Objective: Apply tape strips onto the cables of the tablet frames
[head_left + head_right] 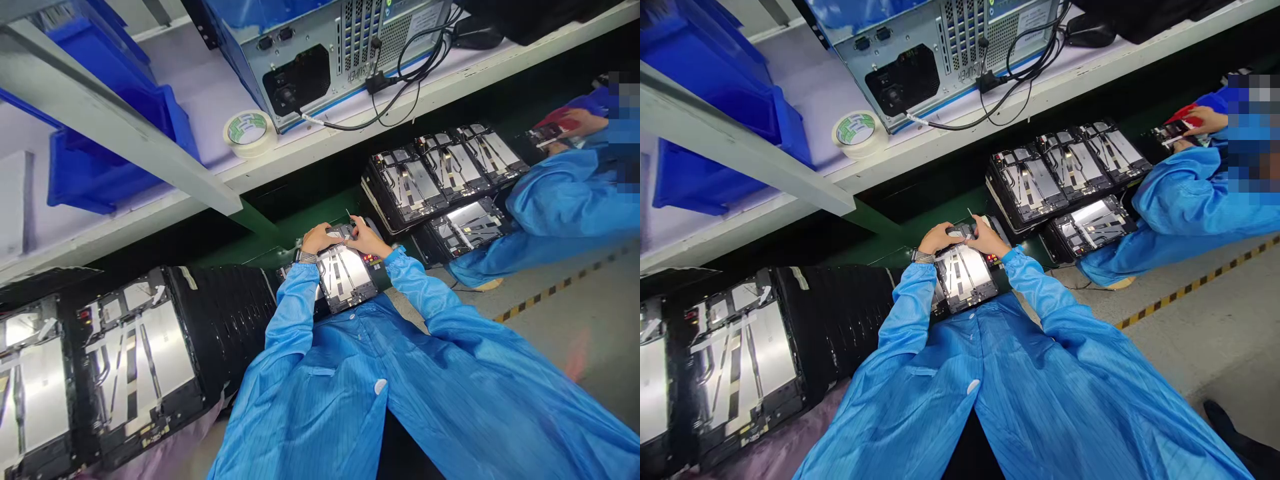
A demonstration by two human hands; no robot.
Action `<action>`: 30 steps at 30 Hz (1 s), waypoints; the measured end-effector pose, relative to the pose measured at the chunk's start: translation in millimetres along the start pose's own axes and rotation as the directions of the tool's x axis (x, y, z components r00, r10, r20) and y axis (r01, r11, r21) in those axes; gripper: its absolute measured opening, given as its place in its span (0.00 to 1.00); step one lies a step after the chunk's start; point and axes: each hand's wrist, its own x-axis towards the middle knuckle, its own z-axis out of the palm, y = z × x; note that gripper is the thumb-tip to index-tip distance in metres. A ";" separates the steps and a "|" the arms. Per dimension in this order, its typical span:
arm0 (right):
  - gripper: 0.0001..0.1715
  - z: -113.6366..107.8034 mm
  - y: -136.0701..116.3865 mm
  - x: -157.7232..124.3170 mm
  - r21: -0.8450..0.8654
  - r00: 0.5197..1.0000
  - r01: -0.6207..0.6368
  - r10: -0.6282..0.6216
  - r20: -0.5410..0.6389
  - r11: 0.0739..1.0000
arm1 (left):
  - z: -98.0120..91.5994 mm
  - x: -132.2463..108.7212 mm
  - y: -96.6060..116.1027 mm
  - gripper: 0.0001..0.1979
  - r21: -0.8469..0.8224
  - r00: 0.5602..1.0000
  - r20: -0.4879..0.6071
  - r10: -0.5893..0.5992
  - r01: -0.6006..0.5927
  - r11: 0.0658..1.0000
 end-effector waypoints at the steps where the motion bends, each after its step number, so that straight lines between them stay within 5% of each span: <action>1: 0.54 4.1 0.4 -1.0 0.008 1.000 -0.004 0.004 -0.014 1.000 | 0.8 1.4 -0.8 0.38 -0.001 1.000 -0.005 -0.007 0.007 1.000; 5: 0.53 14.9 2.2 -4.9 0.089 0.998 -0.056 0.059 -0.031 0.994 | 1.4 3.4 -3.6 0.33 -0.034 1.000 -0.010 -0.003 0.003 0.999; 8: 0.53 16.2 -1.2 -11.7 0.103 0.996 -0.054 0.061 -0.066 0.993 | -6.6 -2.3 -9.3 0.27 -0.137 0.987 -0.134 0.087 -0.106 0.985; 12: 0.47 14.8 -22.6 -27.6 -0.007 0.966 0.110 -0.108 -0.233 0.994 | -20.7 -22.9 -31.3 0.20 -0.302 0.883 -0.436 0.171 -0.323 0.897; 14: 0.41 18.5 -37.4 -32.8 -0.063 0.954 0.231 -0.239 -0.182 0.971 | -19.1 -37.0 -49.6 0.18 -0.377 0.839 -0.533 0.106 -0.348 0.858; 17: 0.38 32.6 -55.2 -29.1 -0.066 0.938 0.347 -0.346 0.022 0.935 | 0.0 -58.1 -80.8 0.18 -0.518 0.825 -0.564 -0.041 -0.314 0.796; 21: 0.37 54.2 -65.6 -9.5 -0.004 0.917 0.388 -0.385 0.105 0.922 | 39.6 -78.5 -107.6 0.18 -0.682 0.836 -0.517 -0.187 -0.270 0.679; 25: 0.38 62.2 -72.1 6.0 -0.026 0.879 0.465 -0.457 0.136 0.885 | 70.5 -80.0 -100.9 0.20 -0.742 0.831 -0.511 -0.220 -0.296 0.602; 30: 0.38 63.1 -77.8 14.2 -0.106 0.868 0.484 -0.462 0.180 0.868 | 87.1 -66.7 -82.9 0.23 -0.795 0.828 -0.492 -0.268 -0.303 0.525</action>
